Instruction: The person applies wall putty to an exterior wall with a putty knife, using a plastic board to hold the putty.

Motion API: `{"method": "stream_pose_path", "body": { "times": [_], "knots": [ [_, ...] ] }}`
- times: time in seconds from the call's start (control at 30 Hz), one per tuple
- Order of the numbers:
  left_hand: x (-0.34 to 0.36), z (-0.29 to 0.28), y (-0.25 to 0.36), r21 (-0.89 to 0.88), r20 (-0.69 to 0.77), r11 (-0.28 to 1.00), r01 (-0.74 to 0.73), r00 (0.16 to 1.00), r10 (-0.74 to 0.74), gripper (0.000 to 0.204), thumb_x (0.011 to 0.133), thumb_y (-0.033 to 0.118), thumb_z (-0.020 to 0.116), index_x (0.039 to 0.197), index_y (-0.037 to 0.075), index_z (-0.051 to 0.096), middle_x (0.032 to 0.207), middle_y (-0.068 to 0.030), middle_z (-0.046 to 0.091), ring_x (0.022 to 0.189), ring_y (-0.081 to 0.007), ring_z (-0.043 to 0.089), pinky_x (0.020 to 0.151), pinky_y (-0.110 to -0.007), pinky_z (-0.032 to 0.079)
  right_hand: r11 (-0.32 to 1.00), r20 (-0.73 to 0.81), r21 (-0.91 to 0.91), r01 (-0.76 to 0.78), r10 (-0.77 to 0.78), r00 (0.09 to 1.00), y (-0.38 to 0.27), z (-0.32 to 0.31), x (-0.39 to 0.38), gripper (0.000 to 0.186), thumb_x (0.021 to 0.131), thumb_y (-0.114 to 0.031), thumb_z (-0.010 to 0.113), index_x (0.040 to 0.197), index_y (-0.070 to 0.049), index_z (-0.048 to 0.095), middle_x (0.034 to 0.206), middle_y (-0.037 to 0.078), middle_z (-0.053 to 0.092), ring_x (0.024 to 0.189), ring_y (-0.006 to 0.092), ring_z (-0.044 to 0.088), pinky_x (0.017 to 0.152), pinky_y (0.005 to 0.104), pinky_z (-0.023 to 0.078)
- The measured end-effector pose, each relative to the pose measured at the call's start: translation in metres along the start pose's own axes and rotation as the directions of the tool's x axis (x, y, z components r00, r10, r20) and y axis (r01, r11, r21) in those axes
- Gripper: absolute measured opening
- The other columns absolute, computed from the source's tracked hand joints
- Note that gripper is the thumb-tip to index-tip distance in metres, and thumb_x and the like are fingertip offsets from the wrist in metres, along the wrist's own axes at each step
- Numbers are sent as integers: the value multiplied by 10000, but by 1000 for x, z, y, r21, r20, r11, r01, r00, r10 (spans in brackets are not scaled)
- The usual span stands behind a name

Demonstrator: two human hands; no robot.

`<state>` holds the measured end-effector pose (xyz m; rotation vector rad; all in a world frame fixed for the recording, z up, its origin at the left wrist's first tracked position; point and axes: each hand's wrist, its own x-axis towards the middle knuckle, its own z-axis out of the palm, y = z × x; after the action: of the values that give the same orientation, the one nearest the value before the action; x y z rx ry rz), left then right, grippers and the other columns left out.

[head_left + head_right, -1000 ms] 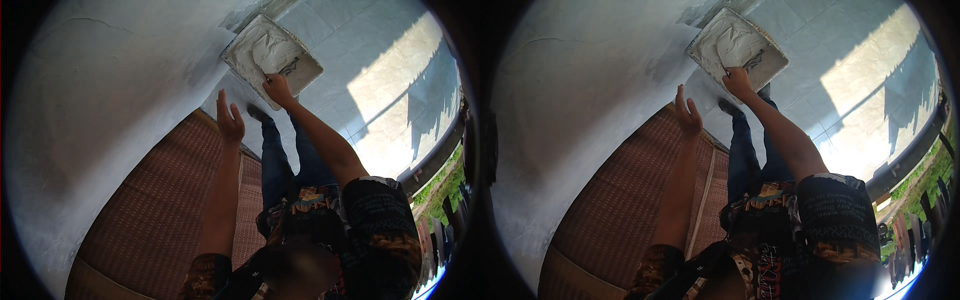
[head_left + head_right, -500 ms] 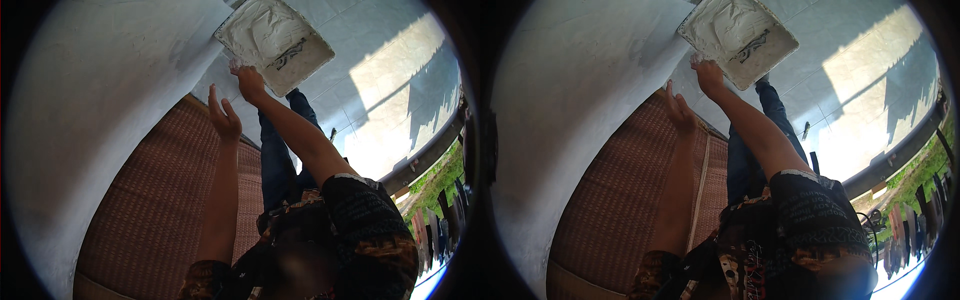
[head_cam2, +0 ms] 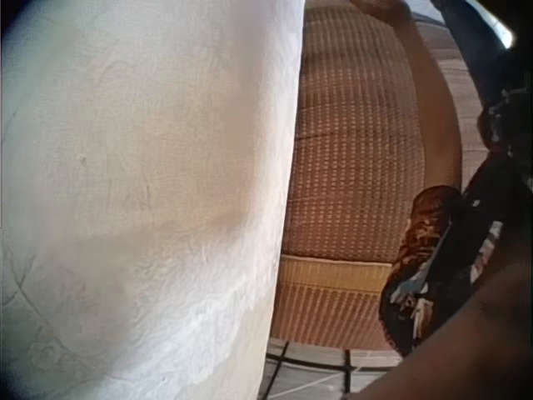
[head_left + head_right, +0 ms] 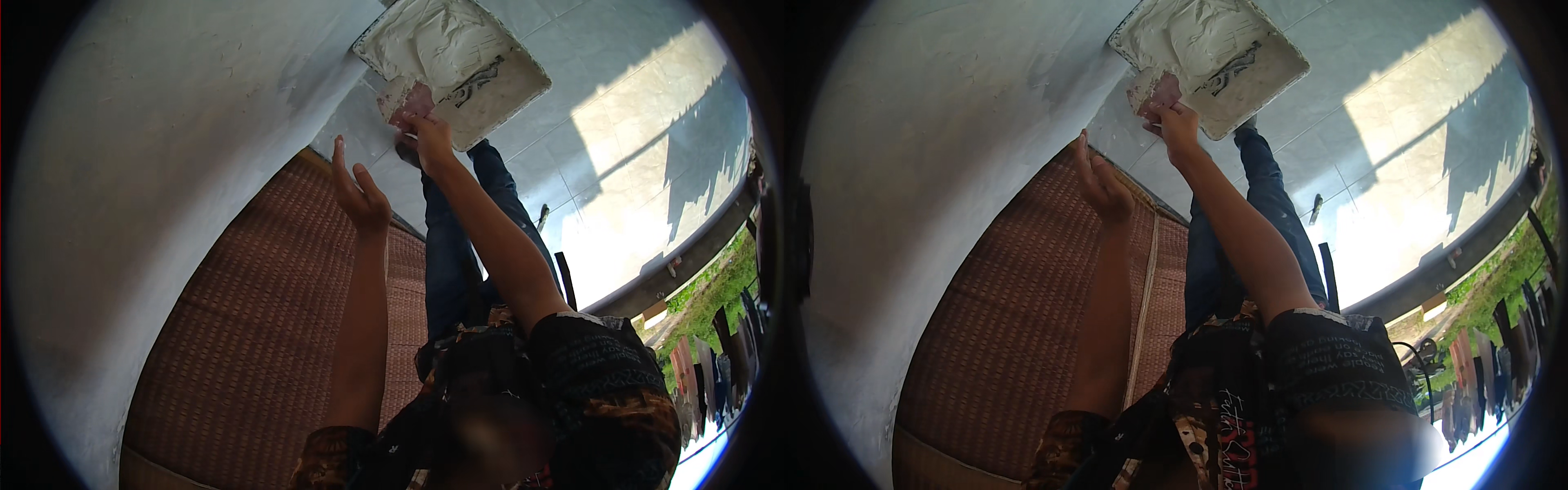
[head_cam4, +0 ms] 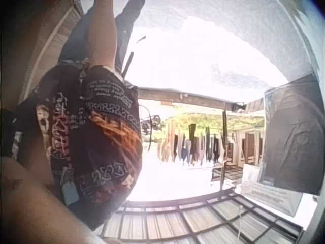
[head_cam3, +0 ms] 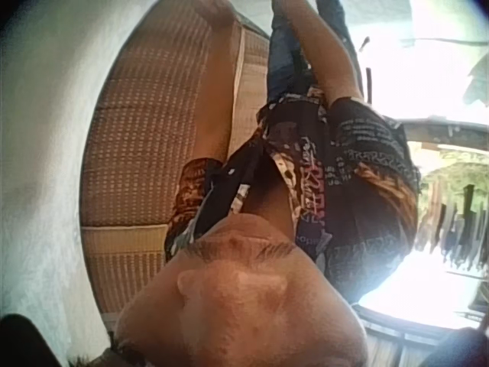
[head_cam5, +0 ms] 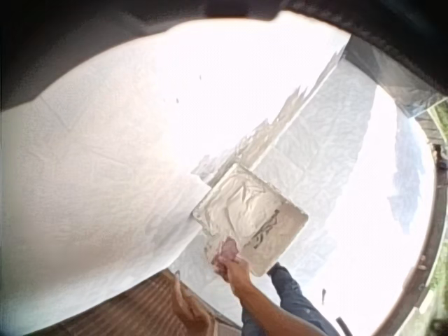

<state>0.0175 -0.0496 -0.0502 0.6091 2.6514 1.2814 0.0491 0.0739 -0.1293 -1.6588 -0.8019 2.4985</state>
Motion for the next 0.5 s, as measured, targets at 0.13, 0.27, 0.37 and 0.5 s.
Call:
{"method": "stream_pose_path", "body": {
  "times": [0.13, 0.27, 0.37, 0.5],
  "knots": [
    [4, 9, 3, 19, 20, 999, -28, 999, 28, 472, 1027, 201, 363, 1370, -118, 424, 1388, -307, 493, 1313, -422, 483, 1103, -481, 374, 923, -92, 379, -67, 109, 990, 9, -1, 42, 123, 958, -170, 616, 925, -66, 560, 828, 36, 564, 814, 181, 598, 823, 375, 563],
    [2, 16, 4, 3, 22, 999, -46, 999, 46, 480, 1029, 217, 363, 1369, -116, 425, 1384, -304, 498, 1308, -420, 489, 1098, -483, 377, 826, -213, 558, -83, 239, 947, 51, 4, 44, 179, 969, -219, 614, 962, -47, 563, 799, 43, 562, 764, 193, 585, 796, 390, 552],
    [-2, 7, 0, 7, 20, 1000, -18, 1000, 17, 484, 1033, 228, 359, 1369, -114, 425, 1380, -305, 500, 1304, -422, 492, 1095, -486, 380, 803, -241, 589, -89, 280, 929, 86, 17, 12, 192, 971, -227, 608, 978, -40, 566, 766, 39, 556, 712, 195, 574, 742, 397, 559],
    [1, 29, 8, -54, 43, 998, -36, 998, 39, 487, 1037, 236, 357, 1371, -112, 424, 1377, -310, 500, 1302, -424, 494, 1089, -485, 386, 824, -261, 552, -129, 317, 912, 108, -27, 0, 237, 951, -243, 632, 935, -11, 587, 747, 94, 609, 673, 227, 601, 698, 430, 539]
  ]
}}
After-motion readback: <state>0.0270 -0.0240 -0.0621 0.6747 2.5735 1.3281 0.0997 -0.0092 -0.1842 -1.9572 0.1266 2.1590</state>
